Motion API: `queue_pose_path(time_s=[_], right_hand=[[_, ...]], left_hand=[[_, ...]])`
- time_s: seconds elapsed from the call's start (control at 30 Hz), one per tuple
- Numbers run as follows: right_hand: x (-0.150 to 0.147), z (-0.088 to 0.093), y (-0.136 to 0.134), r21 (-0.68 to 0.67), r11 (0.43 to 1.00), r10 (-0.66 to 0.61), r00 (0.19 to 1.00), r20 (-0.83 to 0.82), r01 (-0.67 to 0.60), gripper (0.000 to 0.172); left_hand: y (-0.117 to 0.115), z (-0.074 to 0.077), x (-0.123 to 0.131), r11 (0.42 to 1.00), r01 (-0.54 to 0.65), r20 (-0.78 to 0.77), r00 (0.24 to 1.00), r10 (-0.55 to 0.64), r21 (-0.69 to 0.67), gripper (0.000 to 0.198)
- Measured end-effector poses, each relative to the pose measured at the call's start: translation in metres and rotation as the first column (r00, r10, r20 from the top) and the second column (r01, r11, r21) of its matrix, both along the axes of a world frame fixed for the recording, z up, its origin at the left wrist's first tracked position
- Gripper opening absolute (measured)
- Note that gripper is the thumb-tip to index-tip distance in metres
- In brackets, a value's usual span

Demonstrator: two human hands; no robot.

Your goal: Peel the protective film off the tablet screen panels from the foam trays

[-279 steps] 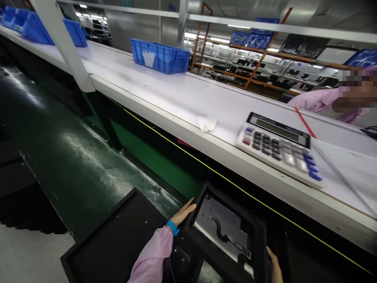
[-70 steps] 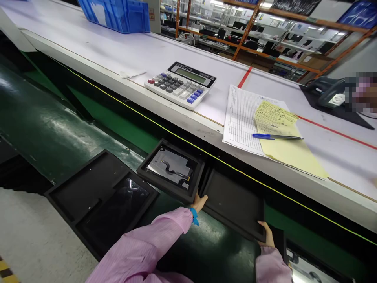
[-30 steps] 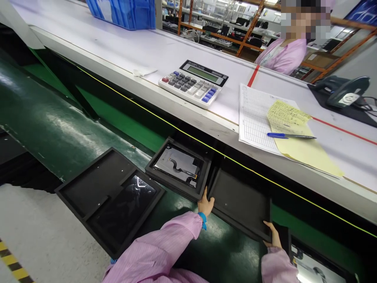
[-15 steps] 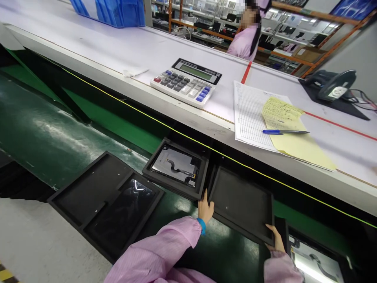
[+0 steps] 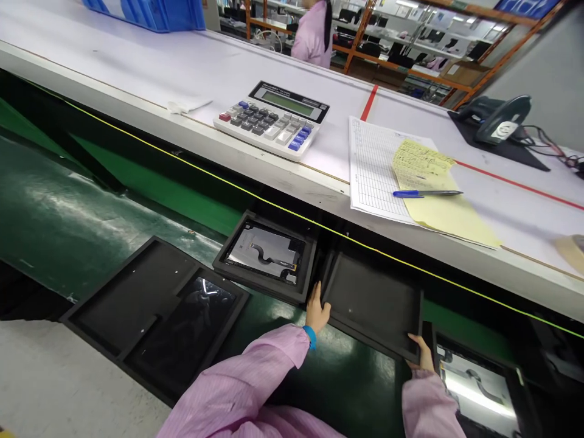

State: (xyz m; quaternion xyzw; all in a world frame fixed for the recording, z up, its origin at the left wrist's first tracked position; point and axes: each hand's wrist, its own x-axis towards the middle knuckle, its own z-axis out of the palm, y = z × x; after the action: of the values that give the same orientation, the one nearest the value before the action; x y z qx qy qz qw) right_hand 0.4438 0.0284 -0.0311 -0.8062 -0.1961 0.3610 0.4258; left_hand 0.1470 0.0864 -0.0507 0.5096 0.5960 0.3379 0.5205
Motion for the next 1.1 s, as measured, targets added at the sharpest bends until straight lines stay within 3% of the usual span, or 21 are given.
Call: queue_pose_path(time_s=[0.1,0.23,0.4,0.6,0.7,0.8,0.9,0.97,1.03,1.1], right_hand=[[0.002,-0.009,0.026,-0.065,0.998,0.021,0.998,-0.067,-0.025,0.032],[0.009,-0.015,0.043,-0.069,0.997,0.034,0.998,-0.056,-0.038,0.031],[0.012,-0.016,0.037,-0.081,0.995,0.052,0.998,-0.018,-0.053,0.031],[0.005,-0.017,0.033,-0.156,0.983,0.104,0.994,0.041,-0.097,0.029],[-0.006,-0.01,0.035,-0.176,0.98,0.118,0.985,0.125,-0.095,0.029],[-0.024,0.004,0.032,-0.153,0.988,0.062,0.953,0.298,-0.017,0.031],[-0.057,0.015,0.019,-0.035,0.996,-0.057,0.867,0.496,0.086,0.048],[-0.096,0.013,0.006,0.045,0.994,-0.104,0.83,0.548,0.095,0.06],[-0.152,0.003,-0.009,0.059,0.998,-0.051,0.865,0.499,0.025,0.058],[-0.225,-0.014,-0.026,0.012,0.992,0.114,0.934,0.339,-0.126,0.047]], left_hand=[[0.009,0.001,-0.006,0.997,-0.05,-0.081,0.996,0.045,-0.062,0.047],[0.016,0.015,-0.001,0.993,-0.062,-0.178,0.983,0.043,-0.102,0.051],[0.01,0.032,0.003,0.994,-0.029,-0.21,0.978,0.007,-0.102,0.051],[0.008,0.027,-0.008,0.992,0.011,-0.167,0.986,-0.032,-0.123,0.048],[0.007,0.03,-0.011,0.992,0.059,-0.146,0.986,-0.075,-0.111,0.051],[-0.009,0.046,-0.02,0.988,0.131,-0.132,0.981,-0.14,-0.08,0.055],[-0.038,0.065,-0.06,0.979,0.203,-0.089,0.975,-0.205,-0.037,0.044],[-0.057,0.072,-0.111,0.992,0.126,-0.103,0.987,-0.127,-0.017,0.031],[-0.074,0.072,-0.179,0.992,-0.124,-0.202,0.972,0.12,-0.007,0.028],[-0.091,0.066,-0.253,0.881,-0.473,-0.362,0.819,0.446,0.015,0.039]])
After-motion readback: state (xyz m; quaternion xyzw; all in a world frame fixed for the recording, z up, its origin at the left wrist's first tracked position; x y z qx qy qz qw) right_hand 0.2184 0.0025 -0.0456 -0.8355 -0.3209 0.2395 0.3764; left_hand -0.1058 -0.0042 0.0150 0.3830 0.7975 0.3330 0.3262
